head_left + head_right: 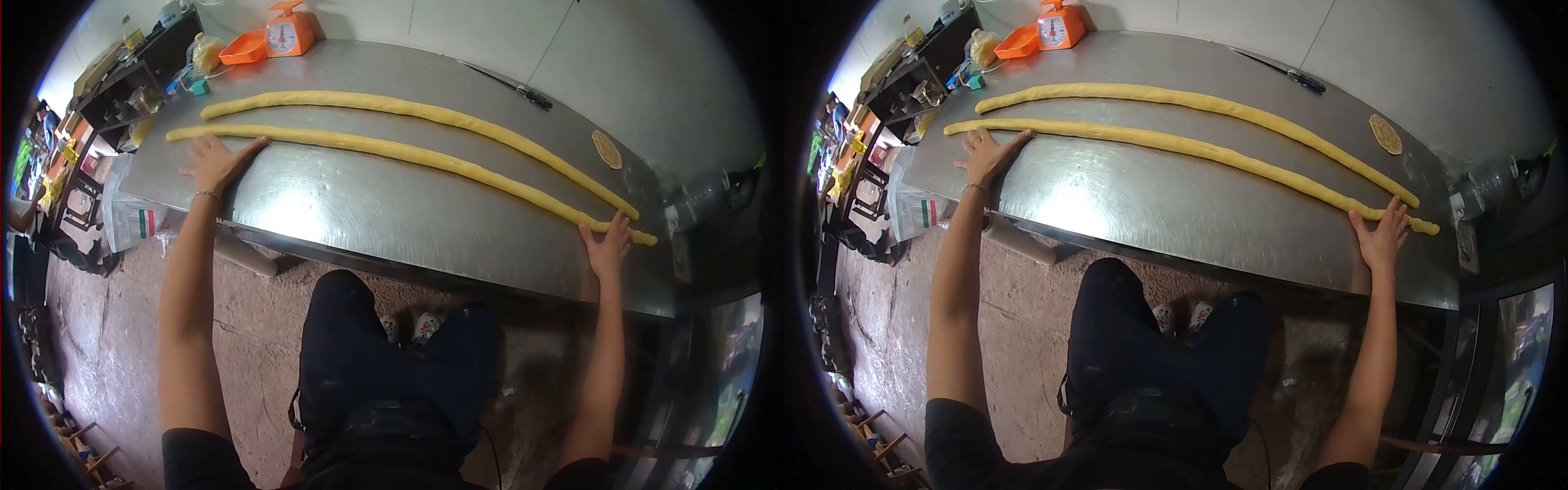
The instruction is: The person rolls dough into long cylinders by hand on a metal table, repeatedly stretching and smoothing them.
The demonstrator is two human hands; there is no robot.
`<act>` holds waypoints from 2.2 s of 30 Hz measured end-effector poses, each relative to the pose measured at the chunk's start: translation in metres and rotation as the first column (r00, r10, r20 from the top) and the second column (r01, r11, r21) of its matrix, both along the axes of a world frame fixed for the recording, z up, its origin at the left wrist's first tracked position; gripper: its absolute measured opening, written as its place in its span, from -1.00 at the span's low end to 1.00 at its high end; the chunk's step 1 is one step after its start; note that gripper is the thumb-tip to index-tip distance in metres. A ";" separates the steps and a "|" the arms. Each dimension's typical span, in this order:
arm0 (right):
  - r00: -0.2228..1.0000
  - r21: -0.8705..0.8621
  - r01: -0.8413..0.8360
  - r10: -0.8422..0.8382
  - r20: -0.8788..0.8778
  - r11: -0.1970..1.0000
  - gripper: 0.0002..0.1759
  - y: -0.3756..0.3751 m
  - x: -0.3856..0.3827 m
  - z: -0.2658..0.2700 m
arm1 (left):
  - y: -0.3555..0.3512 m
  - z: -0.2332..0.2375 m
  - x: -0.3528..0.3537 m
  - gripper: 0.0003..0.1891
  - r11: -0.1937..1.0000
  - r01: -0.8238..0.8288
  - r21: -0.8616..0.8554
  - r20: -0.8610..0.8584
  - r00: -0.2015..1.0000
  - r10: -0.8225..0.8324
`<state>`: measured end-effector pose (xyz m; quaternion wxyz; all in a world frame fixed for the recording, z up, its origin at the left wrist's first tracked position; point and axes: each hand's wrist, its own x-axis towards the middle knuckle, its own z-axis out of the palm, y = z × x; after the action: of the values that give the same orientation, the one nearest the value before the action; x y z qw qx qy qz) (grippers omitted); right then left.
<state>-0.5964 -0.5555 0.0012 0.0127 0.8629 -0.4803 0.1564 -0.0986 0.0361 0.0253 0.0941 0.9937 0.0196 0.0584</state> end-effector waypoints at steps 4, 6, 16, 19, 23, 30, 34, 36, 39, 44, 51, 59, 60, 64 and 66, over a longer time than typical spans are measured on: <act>0.997 -0.022 -0.030 0.032 0.066 0.999 0.36 -0.019 0.018 -0.001 | -0.004 -0.004 0.013 0.63 1.000 0.004 -0.005 0.025 1.000 -0.004; 0.996 -0.019 -0.032 0.034 0.084 0.999 0.32 -0.023 0.028 0.003 | -0.004 -0.005 0.023 0.63 0.999 0.038 -0.011 0.042 0.998 -0.037; 0.991 -0.113 0.028 -0.013 0.134 0.993 0.22 -0.058 0.051 -0.004 | -0.003 -0.025 0.048 0.54 0.989 0.146 -0.023 0.164 0.977 -0.140; 0.984 -0.203 -0.074 0.104 0.143 0.976 0.19 -0.044 0.047 -0.006 | -0.010 -0.027 0.028 0.45 0.976 0.212 0.050 0.156 0.963 -0.218; 0.948 -0.213 -0.307 0.318 0.019 0.928 0.14 0.009 0.050 -0.011 | -0.032 -0.026 -0.036 0.37 0.871 0.481 0.099 0.071 0.870 -0.488; 0.616 0.052 -0.786 0.787 -0.036 0.617 0.13 0.179 0.110 0.013 | -0.132 -0.004 -0.185 0.16 0.364 0.918 0.158 0.030 0.364 -0.931; 0.727 -0.078 -0.685 0.687 -0.001 0.724 0.11 0.184 0.164 0.001 | -0.183 -0.015 -0.183 -0.03 0.450 0.877 0.168 0.075 0.443 -0.893; 0.755 -0.087 -0.650 0.655 0.036 0.755 0.08 0.176 0.179 -0.001 | -0.200 -0.021 -0.177 -0.05 0.510 0.844 0.164 0.096 0.501 -0.860; 0.764 -0.063 -0.635 0.638 0.095 0.770 0.04 0.175 0.189 0.000 | -0.210 -0.017 -0.175 -0.07 0.553 0.825 0.118 0.087 0.546 -0.833; 0.729 -0.233 -0.651 0.681 0.074 0.722 -0.03 0.148 0.156 0.008 | -0.206 -0.022 -0.174 -0.06 0.595 0.781 0.188 0.183 0.568 -0.803; 0.946 -0.245 -0.282 0.312 0.090 0.928 -0.05 -0.015 -0.034 -0.002 | -0.208 -0.020 -0.175 -0.08 0.576 0.807 0.129 0.135 0.561 -0.817; 0.982 -0.054 -0.172 0.167 -0.084 0.984 -0.07 -0.101 -0.103 0.007 | -0.206 -0.021 -0.174 -0.11 0.559 0.807 0.190 0.137 0.542 -0.829; 0.976 -0.056 -0.208 0.203 -0.076 0.977 -0.08 -0.109 -0.099 0.008 | -0.207 -0.019 -0.175 -0.10 0.558 0.809 0.185 0.137 0.541 -0.830; 0.951 -0.216 -0.308 0.300 -0.069 0.927 -0.15 -0.159 -0.079 -0.003 | -0.208 -0.016 -0.174 -0.02 0.554 0.809 0.197 0.120 0.541 -0.833; 0.937 -0.302 -0.336 0.349 -0.013 0.892 -0.20 -0.183 -0.068 -0.005 | -0.211 -0.013 -0.177 0.03 0.552 0.823 0.134 0.096 0.544 -0.834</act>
<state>-0.6645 -0.7388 -0.0038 0.1056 0.9186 -0.2917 0.2448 -0.2752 -0.1746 0.0124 0.0754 0.8805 -0.4608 0.0816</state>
